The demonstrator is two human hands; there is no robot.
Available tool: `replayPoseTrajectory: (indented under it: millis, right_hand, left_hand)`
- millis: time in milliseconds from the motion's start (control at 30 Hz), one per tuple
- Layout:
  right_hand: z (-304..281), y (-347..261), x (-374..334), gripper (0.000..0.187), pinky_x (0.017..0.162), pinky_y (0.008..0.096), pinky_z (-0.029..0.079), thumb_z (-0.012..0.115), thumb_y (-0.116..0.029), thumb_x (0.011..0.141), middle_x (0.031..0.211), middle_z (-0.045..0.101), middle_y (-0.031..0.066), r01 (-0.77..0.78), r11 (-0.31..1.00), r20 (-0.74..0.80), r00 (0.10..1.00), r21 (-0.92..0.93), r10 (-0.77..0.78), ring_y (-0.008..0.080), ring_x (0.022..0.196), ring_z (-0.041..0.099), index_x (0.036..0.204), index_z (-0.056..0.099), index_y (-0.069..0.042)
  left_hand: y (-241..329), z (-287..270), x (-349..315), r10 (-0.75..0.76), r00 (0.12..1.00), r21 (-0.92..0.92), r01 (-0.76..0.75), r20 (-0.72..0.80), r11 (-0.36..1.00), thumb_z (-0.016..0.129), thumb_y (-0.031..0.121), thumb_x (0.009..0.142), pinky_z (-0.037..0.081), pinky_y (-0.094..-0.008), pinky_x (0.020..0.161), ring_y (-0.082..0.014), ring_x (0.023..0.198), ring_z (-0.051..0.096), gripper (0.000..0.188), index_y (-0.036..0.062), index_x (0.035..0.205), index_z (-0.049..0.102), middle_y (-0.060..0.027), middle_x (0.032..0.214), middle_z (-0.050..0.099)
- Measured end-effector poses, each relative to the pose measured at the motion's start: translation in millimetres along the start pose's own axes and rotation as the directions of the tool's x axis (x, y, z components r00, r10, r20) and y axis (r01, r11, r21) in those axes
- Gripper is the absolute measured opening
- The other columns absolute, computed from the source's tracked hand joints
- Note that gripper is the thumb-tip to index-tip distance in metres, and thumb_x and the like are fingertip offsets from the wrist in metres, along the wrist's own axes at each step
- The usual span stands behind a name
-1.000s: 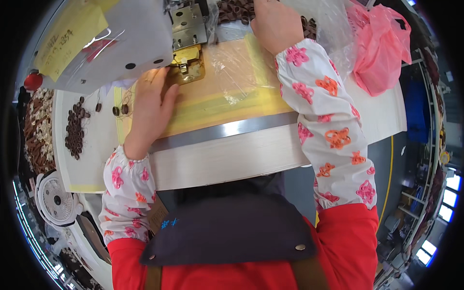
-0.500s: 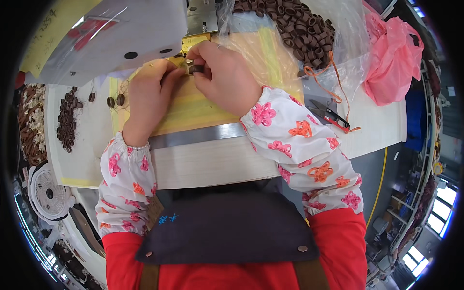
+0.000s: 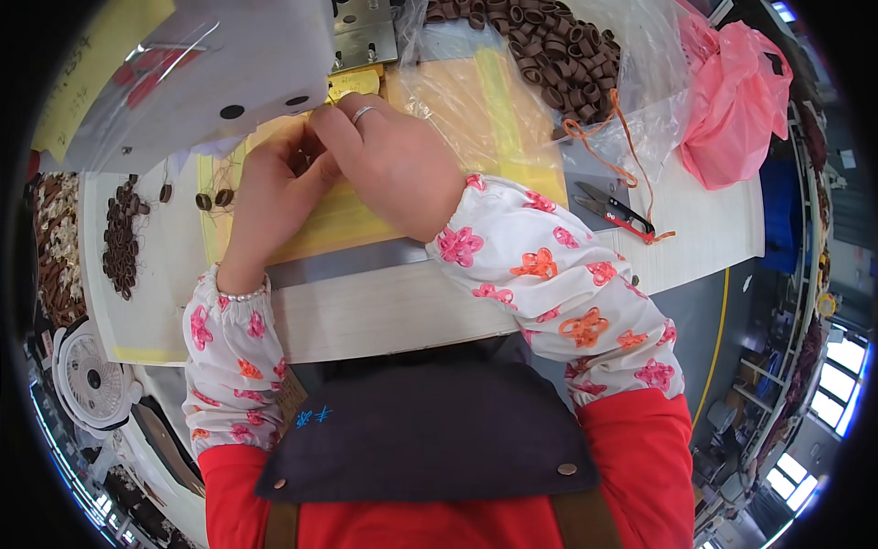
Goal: The recorder is assembling small leather loops or strap components by threading leather cord through them at a workbench using a specialized machine.
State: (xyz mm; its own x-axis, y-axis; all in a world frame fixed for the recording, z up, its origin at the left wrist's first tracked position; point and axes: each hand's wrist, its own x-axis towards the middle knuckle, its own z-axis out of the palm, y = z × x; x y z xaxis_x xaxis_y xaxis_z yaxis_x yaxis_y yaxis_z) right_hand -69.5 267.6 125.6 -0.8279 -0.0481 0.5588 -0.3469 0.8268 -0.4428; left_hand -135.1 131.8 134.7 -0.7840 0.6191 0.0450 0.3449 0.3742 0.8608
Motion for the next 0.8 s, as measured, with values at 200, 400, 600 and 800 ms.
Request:
replayPoseTrajectory:
  millis: [200,400,600,800]
  right_hand:
    - [0,-8,0,0.027,0.054,0.0313,0.048,0.056,-0.005,0.065,0.077,0.049,0.0094,0.103,0.981,0.034,0.995,-0.164,-0.099,0.024,0.074,0.056,0.09,0.047,-0.003]
    - [-1,-6,-3,0.023,0.052,0.0322,0.046,0.055,-0.004,0.068,0.078,0.052,0.0106,0.058,0.997,0.031,0.998,-0.056,-0.057,0.0256,0.067,0.056,0.09,0.048,-0.003]
    - [-4,7,-1,0.016,0.057,0.0291,0.049,0.062,0.001,0.069,0.07,0.059,0.0105,-0.275,0.901,0.092,0.962,0.335,0.259,0.023,0.064,0.06,0.083,0.054,0.0]
    - [0,15,4,0.013,0.055,0.0347,0.046,0.062,0.0,0.067,0.067,0.058,0.0143,-0.319,0.879,0.056,0.946,0.354,0.32,0.0296,0.062,0.057,0.079,0.058,0.002]
  left_hand:
    - [1,-6,0,0.017,0.994,-0.062,-0.011,0.111,0.998,0.06,0.017,0.078,0.04,-0.0254,0.054,-0.0123,0.055,0.048,0.02,-0.0008,0.087,0.059,-0.0063,0.067,0.059]
    - [-17,-7,5,-0.026,0.99,-0.207,0.055,0.141,0.977,0.064,0.019,0.077,0.039,-0.0238,0.054,-0.0074,0.058,0.046,0.02,0.0001,0.084,0.061,-0.0039,0.066,0.059]
    - [-9,-3,3,0.032,0.999,-0.054,-0.031,0.032,0.998,0.066,0.022,0.075,0.039,-0.0241,0.052,-0.0103,0.055,0.05,0.02,0.0033,0.08,0.063,-0.0047,0.064,0.059]
    - [-14,2,5,0.182,0.974,0.176,-0.157,-0.134,0.972,0.064,0.022,0.074,0.041,-0.0271,0.052,-0.0165,0.053,0.055,0.017,0.0058,0.079,0.065,-0.0061,0.062,0.06]
